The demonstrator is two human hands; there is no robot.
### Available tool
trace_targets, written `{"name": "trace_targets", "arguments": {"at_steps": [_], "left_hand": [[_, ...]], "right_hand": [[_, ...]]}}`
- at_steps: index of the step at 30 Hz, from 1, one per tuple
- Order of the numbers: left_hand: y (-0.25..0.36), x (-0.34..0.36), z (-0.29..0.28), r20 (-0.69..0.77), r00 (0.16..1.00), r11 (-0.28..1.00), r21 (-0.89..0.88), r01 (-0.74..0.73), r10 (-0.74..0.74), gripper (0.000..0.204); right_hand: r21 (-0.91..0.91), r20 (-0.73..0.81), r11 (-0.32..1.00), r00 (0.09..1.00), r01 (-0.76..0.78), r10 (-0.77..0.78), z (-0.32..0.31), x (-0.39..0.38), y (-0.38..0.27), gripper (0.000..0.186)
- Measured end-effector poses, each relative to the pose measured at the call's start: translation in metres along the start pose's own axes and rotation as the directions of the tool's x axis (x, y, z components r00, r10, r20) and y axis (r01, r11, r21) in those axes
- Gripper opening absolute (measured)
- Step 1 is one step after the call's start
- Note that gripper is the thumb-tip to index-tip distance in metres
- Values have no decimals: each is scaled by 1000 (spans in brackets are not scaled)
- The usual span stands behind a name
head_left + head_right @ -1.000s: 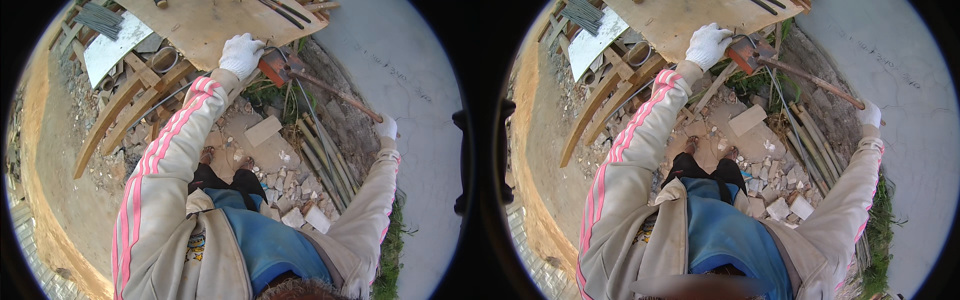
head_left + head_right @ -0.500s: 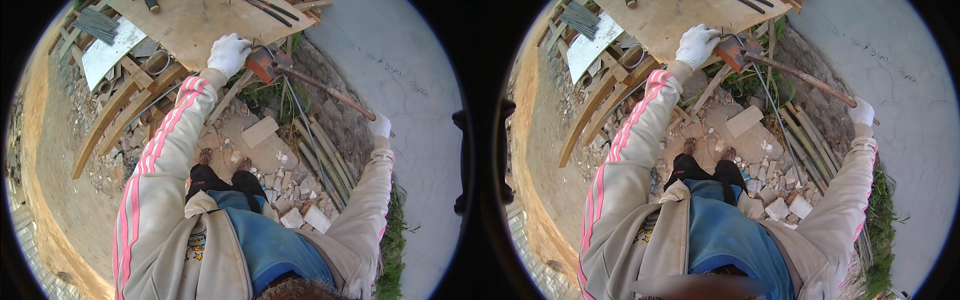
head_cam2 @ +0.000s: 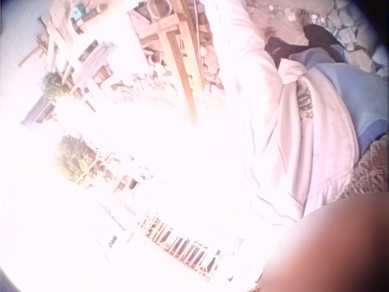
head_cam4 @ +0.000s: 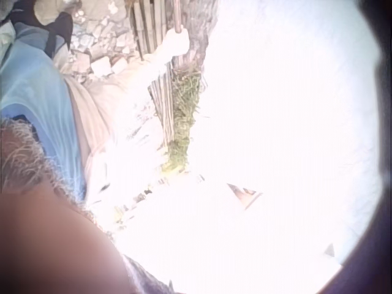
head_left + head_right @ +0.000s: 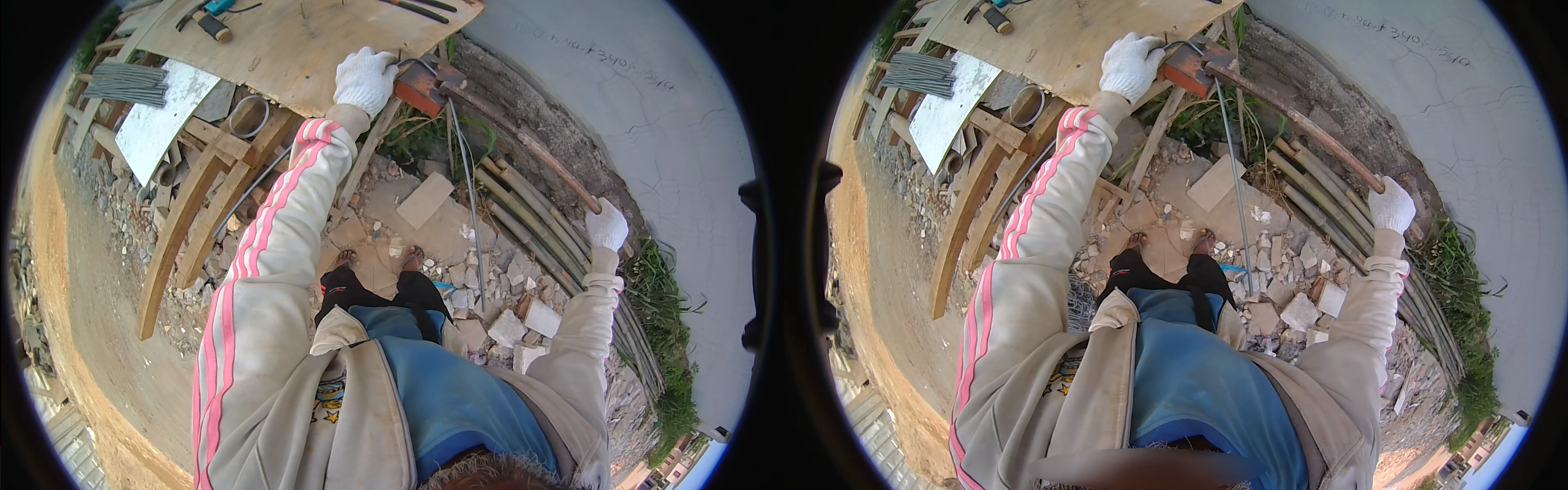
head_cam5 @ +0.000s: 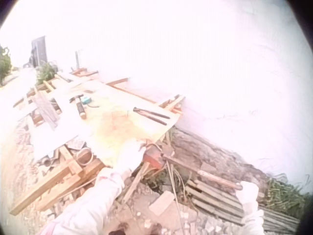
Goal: The person bends metal rods into U-shapes using a hammer and a wooden workbench. They repeatedly pick up rods, position them on the bench, and strike them with a hammer to form the desired shape.
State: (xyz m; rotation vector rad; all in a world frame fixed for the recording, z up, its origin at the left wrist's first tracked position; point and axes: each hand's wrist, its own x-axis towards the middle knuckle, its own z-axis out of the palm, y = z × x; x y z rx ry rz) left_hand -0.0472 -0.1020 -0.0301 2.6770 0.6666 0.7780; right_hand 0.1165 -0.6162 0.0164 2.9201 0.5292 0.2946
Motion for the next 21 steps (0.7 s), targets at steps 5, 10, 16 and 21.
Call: {"name": "trace_targets", "arguments": {"at_steps": [5, 10, 16, 21], "left_hand": [[-17, 4, -13, 64, 987, 972, -194, -132, 147, 36], [-36, -17, -48, 134, 960, 882, -443, -163, 245, 43], [-41, -60, -90, 171, 896, 786, -566, -251, 409, 44], [-40, -130, -97, 308, 776, 750, -592, -296, 550, 67]], "right_hand": [[56, -18, 980, 982, -189, 190, -24, -110, -53, 39], [115, 99, 944, 950, -308, 298, -49, -185, -108, 55], [129, 52, 893, 902, -431, 428, -57, -243, -170, 57], [202, 20, 847, 866, -492, 499, -64, -271, -206, 60]]}}
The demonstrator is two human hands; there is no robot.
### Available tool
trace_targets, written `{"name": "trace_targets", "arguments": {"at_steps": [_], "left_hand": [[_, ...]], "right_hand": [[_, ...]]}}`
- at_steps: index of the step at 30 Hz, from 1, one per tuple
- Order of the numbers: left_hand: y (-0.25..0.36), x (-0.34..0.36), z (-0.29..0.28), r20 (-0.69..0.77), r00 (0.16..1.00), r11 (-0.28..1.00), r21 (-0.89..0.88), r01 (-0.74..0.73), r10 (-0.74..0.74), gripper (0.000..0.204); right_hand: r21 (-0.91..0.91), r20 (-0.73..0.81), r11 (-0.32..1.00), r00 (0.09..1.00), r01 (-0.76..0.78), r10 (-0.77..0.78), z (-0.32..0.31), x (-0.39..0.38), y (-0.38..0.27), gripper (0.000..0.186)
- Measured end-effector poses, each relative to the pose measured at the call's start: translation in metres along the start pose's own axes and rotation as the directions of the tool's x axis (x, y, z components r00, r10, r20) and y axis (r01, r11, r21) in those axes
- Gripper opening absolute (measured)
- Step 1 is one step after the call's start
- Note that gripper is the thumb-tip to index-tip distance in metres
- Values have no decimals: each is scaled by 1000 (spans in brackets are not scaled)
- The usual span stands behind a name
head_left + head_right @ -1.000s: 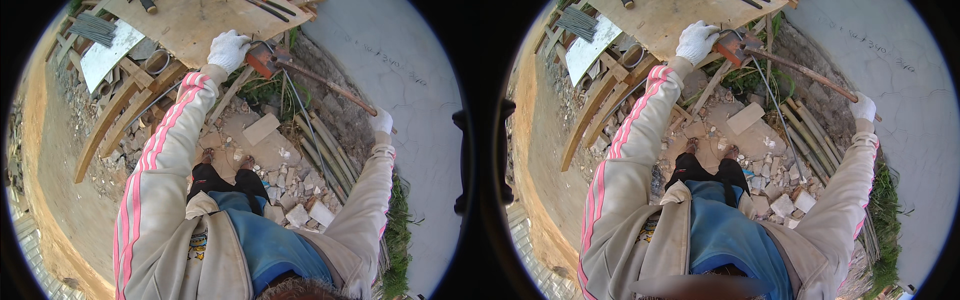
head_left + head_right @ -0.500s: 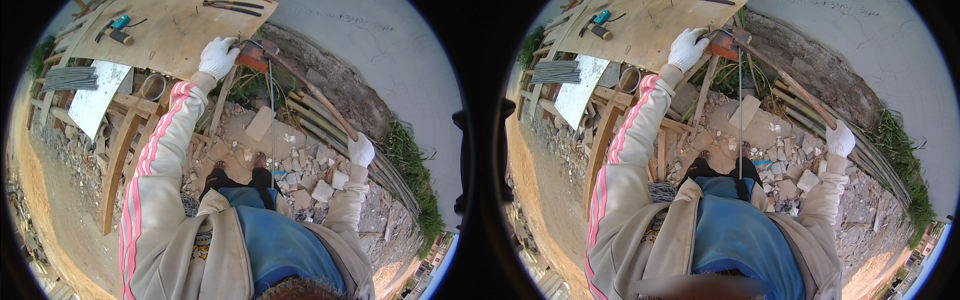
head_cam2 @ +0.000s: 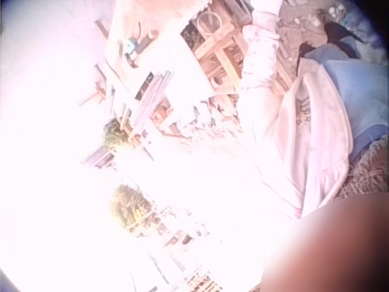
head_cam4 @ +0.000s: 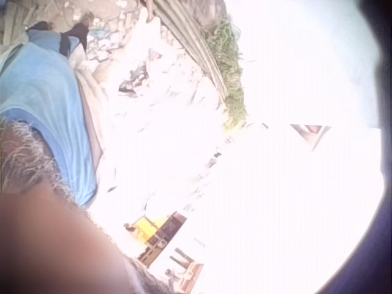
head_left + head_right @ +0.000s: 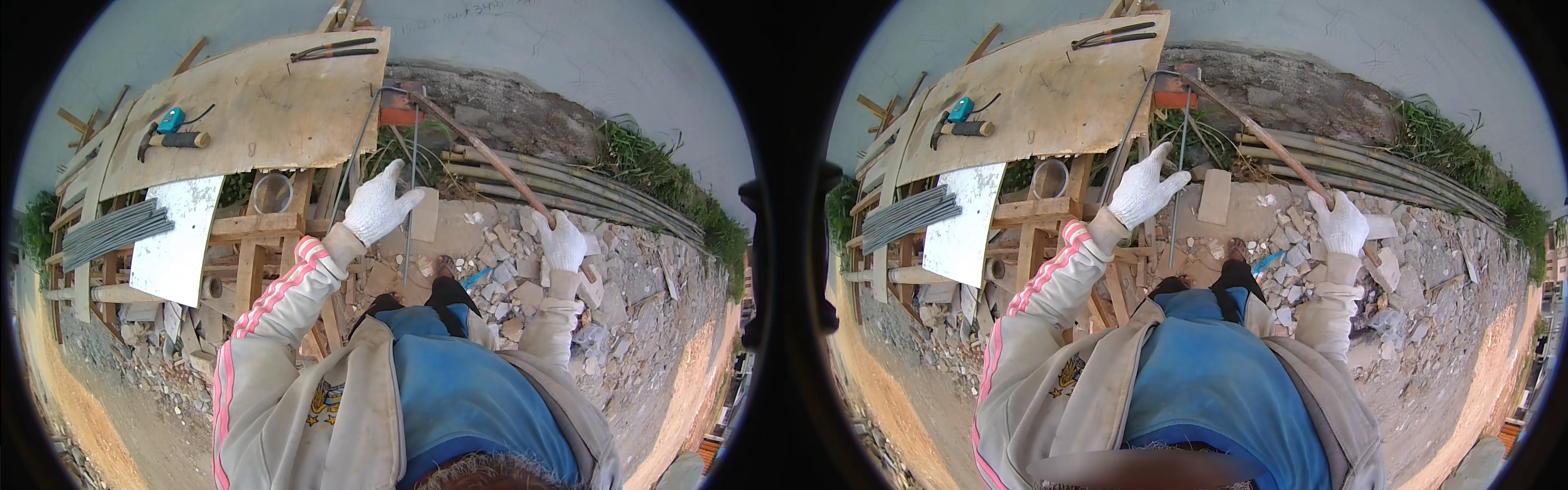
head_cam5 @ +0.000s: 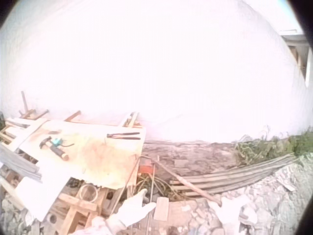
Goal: The person bends metal rods into U-shapes using a hammer and a wooden workbench. They repeatedly pick up rods, position them on the bench, and strike them with a hammer to form the desired shape.
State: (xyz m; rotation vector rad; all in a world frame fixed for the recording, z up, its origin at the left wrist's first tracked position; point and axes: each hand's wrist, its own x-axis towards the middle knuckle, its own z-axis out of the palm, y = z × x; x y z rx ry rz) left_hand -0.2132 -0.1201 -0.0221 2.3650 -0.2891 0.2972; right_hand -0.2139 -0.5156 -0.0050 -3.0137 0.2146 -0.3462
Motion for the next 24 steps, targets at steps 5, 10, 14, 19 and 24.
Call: {"name": "trace_targets", "arguments": {"at_steps": [5, 10, 14, 19, 24], "left_hand": [[-8, -22, 10, 278, 954, 792, -553, 258, -116, 56], [-27, -20, -14, 289, 933, 915, -274, 297, -216, 39], [-17, -31, -18, 119, 992, 985, 173, 25, -46, 27], [-6, -34, -16, 60, 989, 830, 537, -148, 138, 15], [-17, -40, -9, 39, 981, 777, 604, -176, 192, 15]], "right_hand": [[-41, -16, 999, 1000, -12, 11, -4, -5, -9, 65], [-8, -63, 997, 995, -72, 71, 6, -59, -32, 61], [35, -118, 999, 993, -21, 25, 2, -73, -37, 55], [4, -68, 1000, 998, 1, -1, -5, -68, -35, 54], [41, -58, 999, 998, -4, 6, -10, -85, -46, 53]]}}
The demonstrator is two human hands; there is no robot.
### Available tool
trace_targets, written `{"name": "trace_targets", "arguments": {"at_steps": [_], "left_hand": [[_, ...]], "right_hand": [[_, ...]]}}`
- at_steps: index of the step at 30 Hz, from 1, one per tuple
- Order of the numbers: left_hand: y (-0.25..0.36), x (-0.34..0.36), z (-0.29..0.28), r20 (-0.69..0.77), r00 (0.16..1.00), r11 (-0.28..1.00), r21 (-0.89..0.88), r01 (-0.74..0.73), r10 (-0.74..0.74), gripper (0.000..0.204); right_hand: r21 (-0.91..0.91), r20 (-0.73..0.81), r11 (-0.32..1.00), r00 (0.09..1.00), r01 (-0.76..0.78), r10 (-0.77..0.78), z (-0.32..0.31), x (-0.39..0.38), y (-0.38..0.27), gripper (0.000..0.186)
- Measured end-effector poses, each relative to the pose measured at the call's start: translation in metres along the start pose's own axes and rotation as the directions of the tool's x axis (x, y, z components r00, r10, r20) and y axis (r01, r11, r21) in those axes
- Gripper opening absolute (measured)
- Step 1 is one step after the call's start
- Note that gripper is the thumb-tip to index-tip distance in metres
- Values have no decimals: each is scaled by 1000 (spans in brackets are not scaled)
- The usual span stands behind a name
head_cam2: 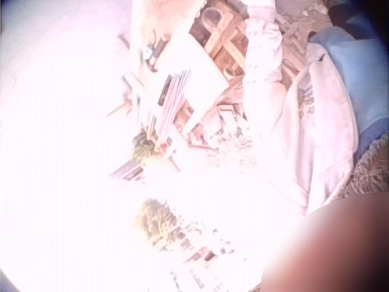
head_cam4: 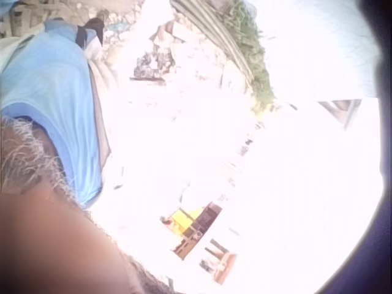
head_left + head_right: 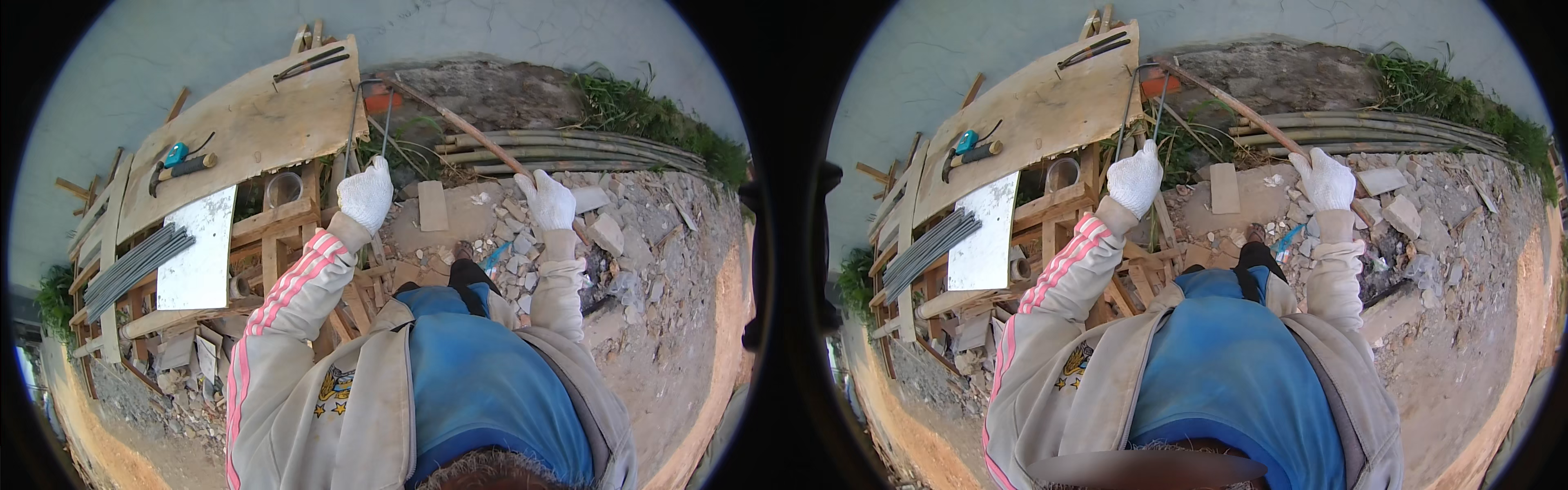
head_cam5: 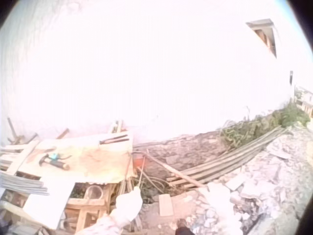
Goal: The person bends metal rods into U-shapes using a hammer and a wooden workbench. They repeatedly pick up rods, position them on the bench, and strike them with a hammer to form the desired shape.
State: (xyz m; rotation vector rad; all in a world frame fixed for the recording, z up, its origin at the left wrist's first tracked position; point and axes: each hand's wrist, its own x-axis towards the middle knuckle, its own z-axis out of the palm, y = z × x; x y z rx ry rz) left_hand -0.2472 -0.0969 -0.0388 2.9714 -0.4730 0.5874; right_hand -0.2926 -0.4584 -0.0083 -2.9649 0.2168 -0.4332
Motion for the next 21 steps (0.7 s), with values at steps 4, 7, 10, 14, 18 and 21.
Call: {"name": "trace_targets", "arguments": {"at_steps": [4, 7, 10, 14, 18, 21], "left_hand": [[-9, -1, -1, 42, 999, 998, 57, -3, 1, 17], [-7, 2, -9, 111, 993, 999, -5, 44, -43, 20], [0, -1, -17, 202, 970, 971, -167, 174, -139, 28], [3, -2, -22, 189, 955, 792, -534, 297, -230, 40], [11, 6, -24, 216, 930, 665, -652, 364, -298, 45], [27, 12, -31, 224, 907, 646, -642, 413, -357, 46]], "right_hand": [[14, -67, 1000, 997, 26, -25, 2, -20, -11, 44], [52, -77, 998, 996, 45, -41, 2, -13, -4, 43], [46, -33, 998, 998, 53, -52, 5, 6, 14, 43], [35, 16, 999, 999, 38, -38, 20, 25, 31, 47], [84, 55, 996, 998, 27, -31, 31, 53, 49, 49], [146, 12, 987, 998, 67, -69, 38, 61, 50, 48]]}}
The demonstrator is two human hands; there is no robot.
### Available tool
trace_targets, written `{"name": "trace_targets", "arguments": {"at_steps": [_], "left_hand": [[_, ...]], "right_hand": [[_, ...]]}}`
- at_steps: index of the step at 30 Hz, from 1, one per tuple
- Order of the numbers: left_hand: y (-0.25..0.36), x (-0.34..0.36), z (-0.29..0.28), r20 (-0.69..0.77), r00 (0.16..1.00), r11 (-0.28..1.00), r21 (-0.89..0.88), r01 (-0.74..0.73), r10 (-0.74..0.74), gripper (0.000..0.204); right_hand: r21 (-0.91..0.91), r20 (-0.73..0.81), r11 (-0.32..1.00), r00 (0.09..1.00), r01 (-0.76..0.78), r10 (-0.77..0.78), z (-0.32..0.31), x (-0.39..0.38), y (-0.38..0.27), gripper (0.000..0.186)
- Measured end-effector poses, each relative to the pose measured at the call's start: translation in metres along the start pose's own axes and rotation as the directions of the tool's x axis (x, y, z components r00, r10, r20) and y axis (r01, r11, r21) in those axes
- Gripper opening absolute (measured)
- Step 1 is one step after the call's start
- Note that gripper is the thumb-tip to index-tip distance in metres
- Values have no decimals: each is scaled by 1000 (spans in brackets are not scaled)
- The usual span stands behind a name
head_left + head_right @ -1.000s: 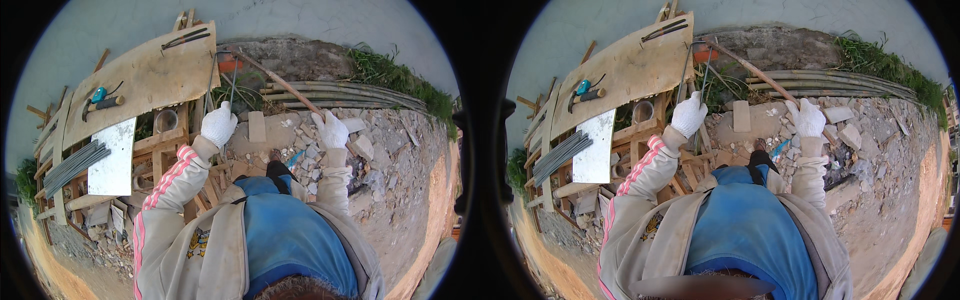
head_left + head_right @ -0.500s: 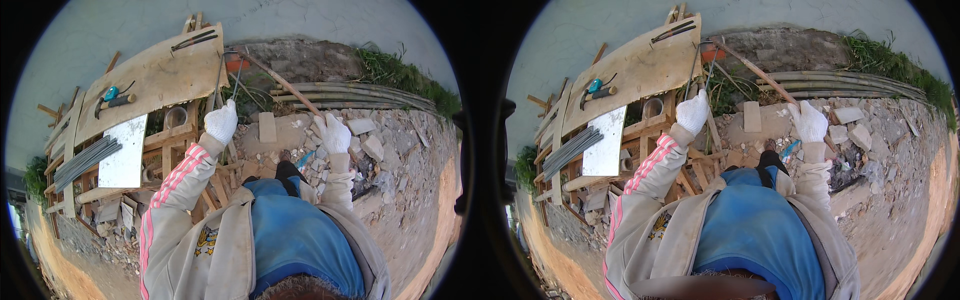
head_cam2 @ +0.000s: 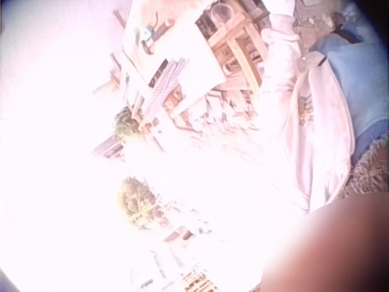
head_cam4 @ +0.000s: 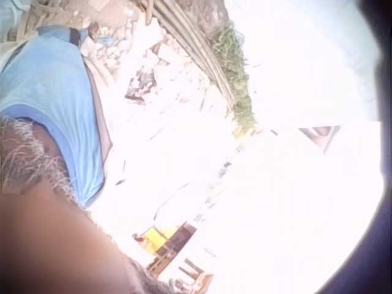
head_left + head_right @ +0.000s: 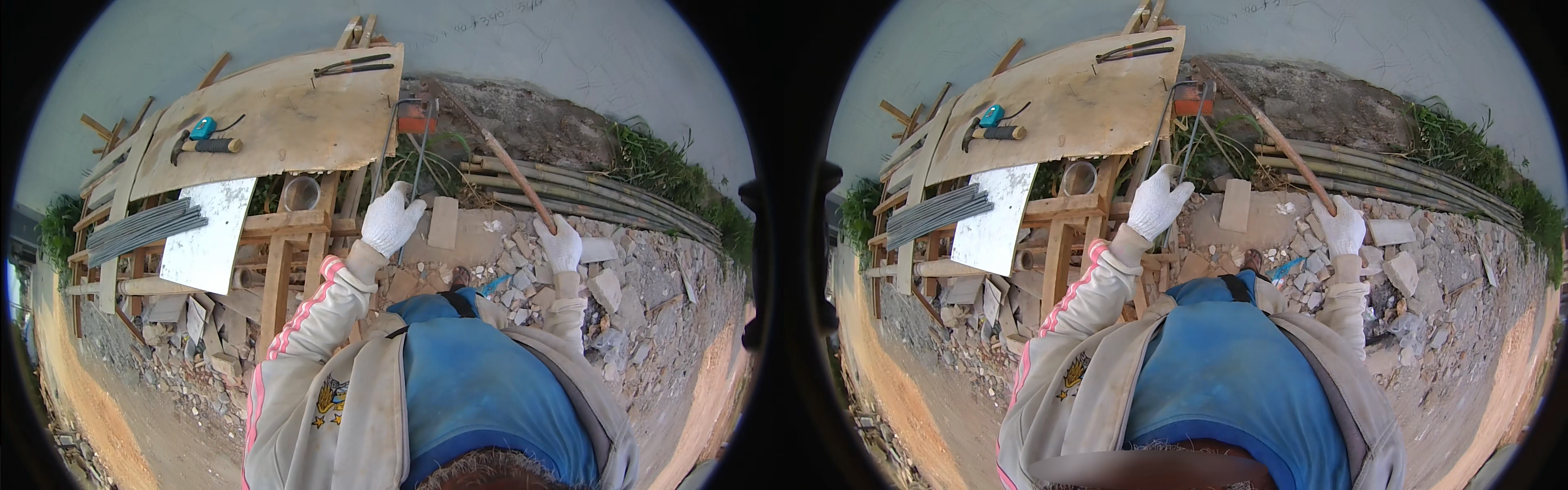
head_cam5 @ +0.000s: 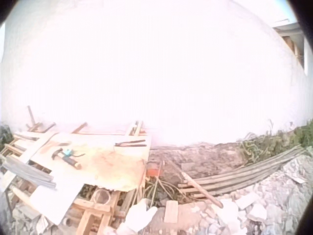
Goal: The person bends metal rods into U-shapes using a hammer and a wooden workbench. They repeatedly pick up rods, position them on the bench, and strike them with a hammer to form the desired shape.
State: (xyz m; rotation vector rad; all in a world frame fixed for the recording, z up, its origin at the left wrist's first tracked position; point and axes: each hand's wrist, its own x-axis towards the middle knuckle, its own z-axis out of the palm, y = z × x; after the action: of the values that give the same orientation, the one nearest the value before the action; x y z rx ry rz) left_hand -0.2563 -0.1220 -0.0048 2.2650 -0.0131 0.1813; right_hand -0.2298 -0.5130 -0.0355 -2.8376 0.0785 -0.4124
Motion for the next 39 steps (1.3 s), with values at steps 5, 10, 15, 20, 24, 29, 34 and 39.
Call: {"name": "trace_targets", "arguments": {"at_steps": [5, 10, 15, 20, 24, 29, 34, 39], "left_hand": [[20, -3, -25, -3, 995, 879, -468, 88, -102, 42], [39, 2, -42, -26, 997, 591, -806, 21, -70, 35], [48, 32, -36, -261, 956, 342, -917, -204, -131, 34], [23, 45, -15, -400, 889, 480, -839, -258, -222, 27], [-1, 55, 9, -362, 895, 639, -760, -121, -261, 27], [3, 81, 38, -291, 909, 622, -782, -46, -299, 24], [16, 126, 59, -283, 868, 657, -751, 65, -409, 31], [26, 153, 73, -252, 839, 612, -782, 116, -482, 34]], "right_hand": [[610, 214, 781, 977, -137, 4, 39, -7, -69, 39], [889, 450, 242, 841, -389, -300, 38, -26, -166, 34], [904, 423, 127, 814, -408, -398, 25, -13, -219, 58], [865, 502, 219, 783, -452, -366, 20, 9, -205, 42], [875, 421, 392, 846, -284, -326, 11, 53, -179, 36], [826, 435, 529, 816, -193, -382, 0, 123, -148, 31], [804, 416, 594, 738, -26, -532, 5, 206, -135, 30], [775, 460, 629, 628, 62, -628, 28, 276, -129, 29]]}}
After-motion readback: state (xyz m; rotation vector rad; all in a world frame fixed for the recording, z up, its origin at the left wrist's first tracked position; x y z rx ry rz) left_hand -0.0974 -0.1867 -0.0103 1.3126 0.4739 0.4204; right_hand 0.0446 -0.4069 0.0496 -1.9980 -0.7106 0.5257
